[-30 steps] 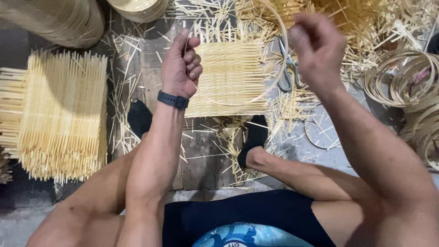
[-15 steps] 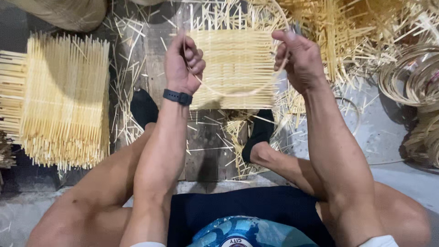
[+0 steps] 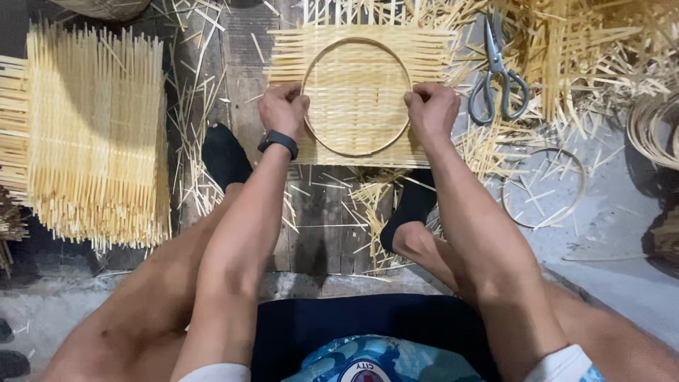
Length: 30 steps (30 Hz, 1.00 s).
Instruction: The person places a circular bamboo frame onto a woven bamboo mat, then uses shears to trim the excess mat material around the frame's edge. The finished basket is set aside, and the process is repeated with additional mats and frames.
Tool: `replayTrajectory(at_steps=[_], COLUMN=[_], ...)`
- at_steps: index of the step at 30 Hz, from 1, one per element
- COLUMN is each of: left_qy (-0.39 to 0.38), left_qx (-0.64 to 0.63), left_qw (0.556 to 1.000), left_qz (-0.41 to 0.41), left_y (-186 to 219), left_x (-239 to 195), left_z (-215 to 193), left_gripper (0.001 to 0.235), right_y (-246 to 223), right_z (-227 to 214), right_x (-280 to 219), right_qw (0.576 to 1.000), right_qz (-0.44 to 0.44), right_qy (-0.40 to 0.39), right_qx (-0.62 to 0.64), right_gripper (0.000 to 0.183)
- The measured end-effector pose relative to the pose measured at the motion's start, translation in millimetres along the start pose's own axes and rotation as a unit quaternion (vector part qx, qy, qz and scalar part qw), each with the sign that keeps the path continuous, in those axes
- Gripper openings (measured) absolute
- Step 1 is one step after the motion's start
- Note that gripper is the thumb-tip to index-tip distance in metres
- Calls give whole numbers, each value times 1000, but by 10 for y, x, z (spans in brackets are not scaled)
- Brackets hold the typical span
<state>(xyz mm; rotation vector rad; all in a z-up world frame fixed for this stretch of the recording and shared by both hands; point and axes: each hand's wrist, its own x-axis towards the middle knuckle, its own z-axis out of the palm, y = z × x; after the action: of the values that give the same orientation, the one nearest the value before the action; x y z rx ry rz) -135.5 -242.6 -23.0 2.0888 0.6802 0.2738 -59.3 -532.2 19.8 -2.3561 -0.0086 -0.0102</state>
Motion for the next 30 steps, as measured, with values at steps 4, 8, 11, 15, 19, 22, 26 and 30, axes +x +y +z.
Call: replayTrajectory(at_steps=[4,8,11,15,19,22,26,30], left_qy=[-28,-26,-13,-32,-40,-38,-55,-48], left_qx=[-11,-3,-29,-49,-33,-51,-100,-79], left_qw=[998,996,997,997,998,997,991,996], left_qz=[-58,-85,-75,-47,-31,-45,-70,-19], left_y=[-22,22,-2,14,-123,-242,-277,-243], left_x=[8,70,-1,57,98,134,145,83], left_z=[-32,-48,-13,-41,-6,32,78,40], left_gripper=[24,22,24,25,23,23,22,26], right_y=[94,152,220,207,290,336,299,238], right_z=[17,41,72,70,71,101,103,80], right_x=[-43,-13,-6,52,57,69,111,113], right_qw=[1000,1000,999,999,998,998,999,996], right_qz=[13,-3,27,14,27,37,28,58], right_qy=[-11,-11,-22,-16,-32,-33,-17,-45], right_qx=[14,8,16,41,48,44,18,48], right_gripper=[23,21,19,19,20,21,18,16])
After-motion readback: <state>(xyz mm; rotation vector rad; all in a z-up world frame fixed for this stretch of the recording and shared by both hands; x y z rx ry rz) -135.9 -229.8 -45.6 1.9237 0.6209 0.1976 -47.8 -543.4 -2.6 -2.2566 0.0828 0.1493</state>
